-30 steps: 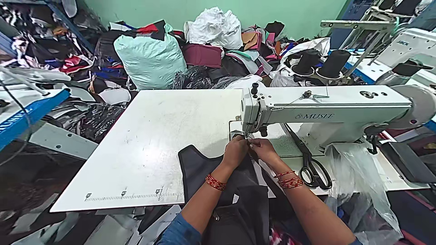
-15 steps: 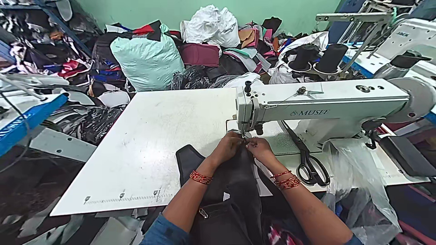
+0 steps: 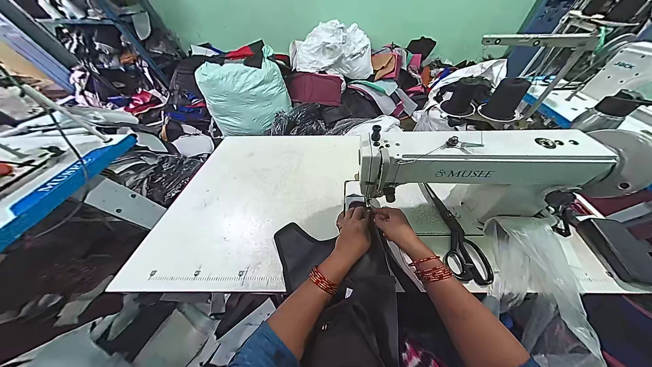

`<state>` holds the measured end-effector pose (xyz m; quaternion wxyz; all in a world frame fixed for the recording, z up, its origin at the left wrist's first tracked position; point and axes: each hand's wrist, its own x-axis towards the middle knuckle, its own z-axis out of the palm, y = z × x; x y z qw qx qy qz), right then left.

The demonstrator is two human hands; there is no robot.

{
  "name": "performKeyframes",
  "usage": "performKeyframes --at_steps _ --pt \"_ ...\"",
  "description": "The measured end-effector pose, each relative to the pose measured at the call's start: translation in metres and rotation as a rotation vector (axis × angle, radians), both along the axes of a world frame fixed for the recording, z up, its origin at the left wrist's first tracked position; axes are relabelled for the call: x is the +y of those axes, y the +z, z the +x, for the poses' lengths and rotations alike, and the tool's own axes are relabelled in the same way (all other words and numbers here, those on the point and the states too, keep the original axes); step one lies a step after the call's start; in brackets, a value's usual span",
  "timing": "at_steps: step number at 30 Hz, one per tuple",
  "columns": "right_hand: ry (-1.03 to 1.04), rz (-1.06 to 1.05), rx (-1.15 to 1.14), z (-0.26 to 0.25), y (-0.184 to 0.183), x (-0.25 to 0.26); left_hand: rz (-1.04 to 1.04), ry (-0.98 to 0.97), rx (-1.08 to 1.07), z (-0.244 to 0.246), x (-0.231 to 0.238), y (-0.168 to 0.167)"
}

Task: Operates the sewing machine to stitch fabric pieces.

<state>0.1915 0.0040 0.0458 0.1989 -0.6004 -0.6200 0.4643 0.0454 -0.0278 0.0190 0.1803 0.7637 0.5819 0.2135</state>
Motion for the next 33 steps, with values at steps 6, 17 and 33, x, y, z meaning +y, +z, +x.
performKeyframes --at_steps 6,17,33 --pt "-0.008 -0.033 0.065 0.001 0.0 -0.002 -0.107 -0.003 0.169 0.002 0.005 0.009" --pt "0.09 0.042 -0.053 0.003 0.004 -0.009 -0.032 -0.102 0.109 -0.012 0.005 0.001" --pt "0.11 0.092 -0.177 -0.003 0.012 -0.02 -0.12 -0.107 0.134 -0.013 -0.004 0.004"
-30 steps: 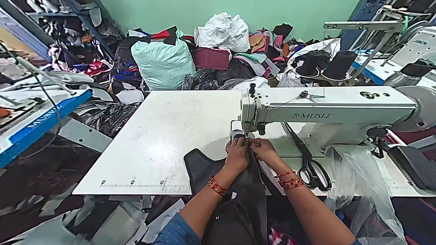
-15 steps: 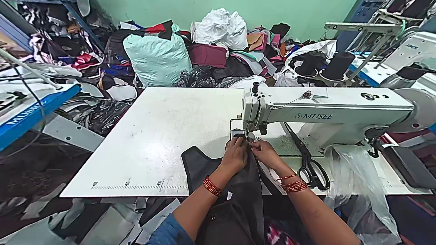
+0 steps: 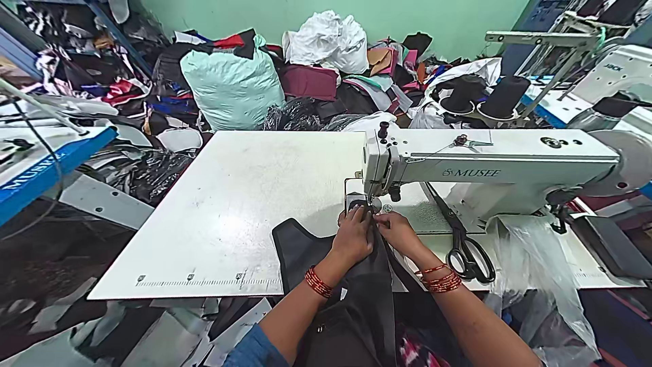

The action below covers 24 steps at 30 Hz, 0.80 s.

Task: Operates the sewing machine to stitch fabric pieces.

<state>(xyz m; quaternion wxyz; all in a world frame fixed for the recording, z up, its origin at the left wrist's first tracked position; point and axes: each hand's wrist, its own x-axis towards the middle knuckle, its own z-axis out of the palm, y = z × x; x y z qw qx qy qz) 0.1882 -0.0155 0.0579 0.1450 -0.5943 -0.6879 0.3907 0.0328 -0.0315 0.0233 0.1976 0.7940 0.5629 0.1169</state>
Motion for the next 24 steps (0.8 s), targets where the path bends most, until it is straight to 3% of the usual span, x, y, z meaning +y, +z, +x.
performKeyframes --at_steps 6,9,13,16,20,24 --pt "0.072 0.033 -0.062 0.013 0.007 0.005 0.005 0.024 -0.073 -0.002 -0.001 -0.002" --pt "0.102 0.195 -0.167 0.019 -0.005 0.009 -0.005 0.014 -0.05 -0.002 -0.001 -0.002" --pt "0.142 0.17 -0.451 0.017 -0.005 0.028 -0.003 0.017 -0.015 -0.002 -0.002 -0.002" --pt "0.13 0.176 -0.479 0.016 -0.004 0.057 0.001 0.017 -0.024 -0.002 -0.003 -0.002" --pt "0.144 0.053 -0.299 0.016 0.01 0.086 0.009 0.023 -0.044 -0.001 -0.004 -0.003" --pt "0.073 -0.121 -0.546 0.005 0.035 0.085 0.059 0.026 -0.082 -0.001 -0.004 -0.007"
